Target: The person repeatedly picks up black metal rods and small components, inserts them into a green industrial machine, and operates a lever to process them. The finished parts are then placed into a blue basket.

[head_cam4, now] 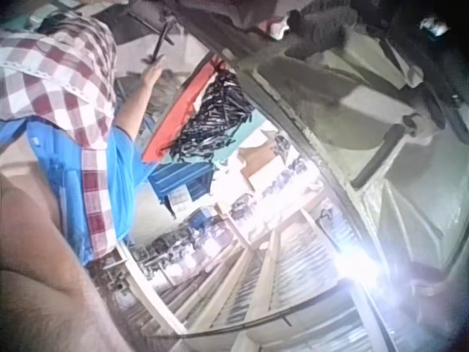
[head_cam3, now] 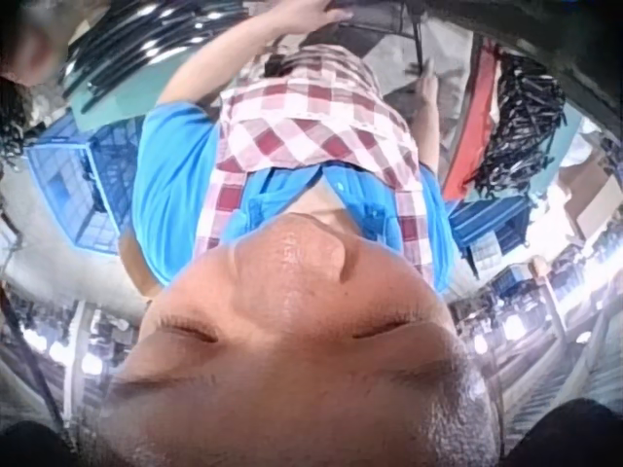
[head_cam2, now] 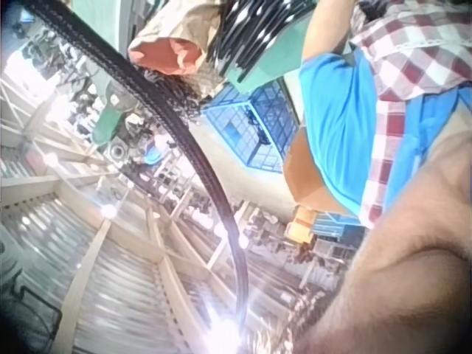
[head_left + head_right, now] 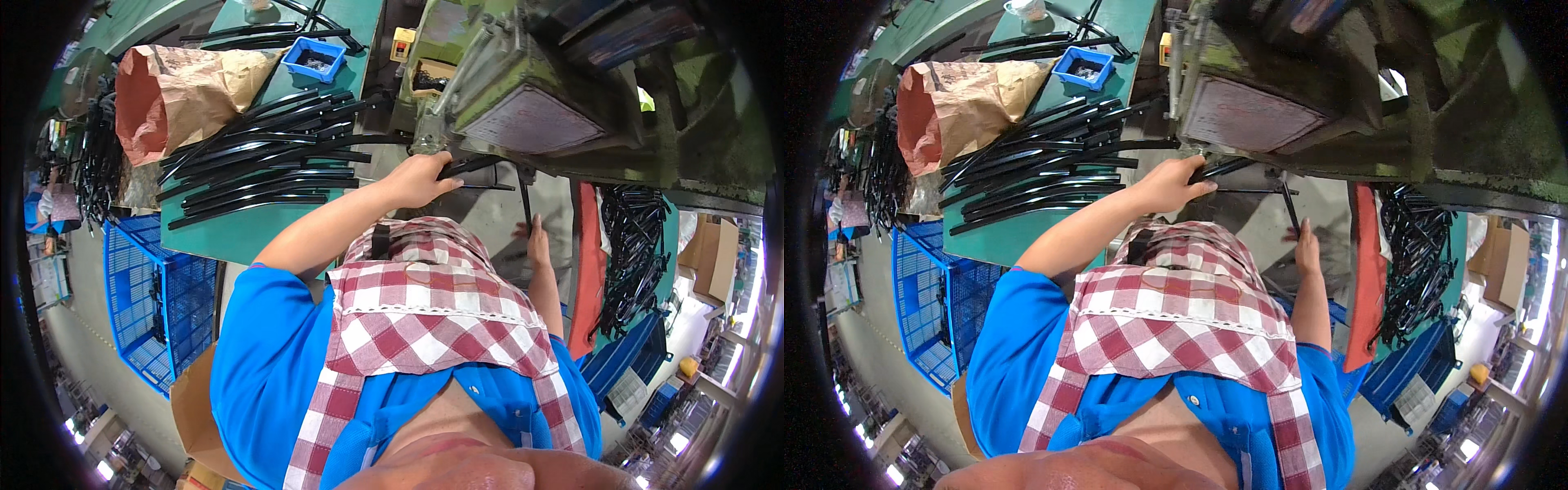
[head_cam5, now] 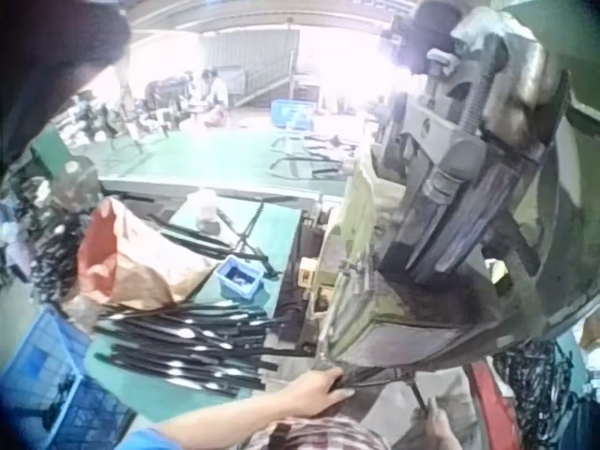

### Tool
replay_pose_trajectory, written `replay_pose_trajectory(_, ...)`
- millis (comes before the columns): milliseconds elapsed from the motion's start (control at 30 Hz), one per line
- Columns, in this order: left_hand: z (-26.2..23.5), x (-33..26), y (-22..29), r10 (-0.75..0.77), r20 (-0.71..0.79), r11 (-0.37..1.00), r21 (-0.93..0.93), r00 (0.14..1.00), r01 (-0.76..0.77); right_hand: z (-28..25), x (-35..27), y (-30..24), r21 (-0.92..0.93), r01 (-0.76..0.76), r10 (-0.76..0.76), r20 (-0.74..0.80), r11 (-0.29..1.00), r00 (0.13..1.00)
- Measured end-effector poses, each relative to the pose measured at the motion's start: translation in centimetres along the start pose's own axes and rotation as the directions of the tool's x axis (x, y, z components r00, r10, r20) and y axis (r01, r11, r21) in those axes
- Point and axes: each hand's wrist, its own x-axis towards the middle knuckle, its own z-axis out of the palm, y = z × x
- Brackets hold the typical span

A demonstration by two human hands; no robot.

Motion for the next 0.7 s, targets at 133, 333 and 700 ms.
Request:
replay_pose_trajectory(133, 3.8, 1.5, -4.9, 0.02, -0.064, 0.994, 0.105, 0.998, -0.013, -3.9, -5.1, -3.9, 0.074, -0.309, 0.273, 0.305, 0.948, 0.912)
replay_pose_trajectory(333, 9.6, 3.7, -10.6, -0.107, 0.179, 0.942, 0.334, 0.978, 0.042, -11.7, -12.1, -17.6, 0.316, 0.02, -0.202, 0.554, 0.949, 0.808)
replay_pose_trajectory(700, 7.9, 2.4, -9.2, -0.072, 0.285, 0.893, 0.445, 0.956, -0.065, -11.4, -6.8, -18.6, -0.251, 0.414, -0.327, 0.322, 0.875, 0.888)
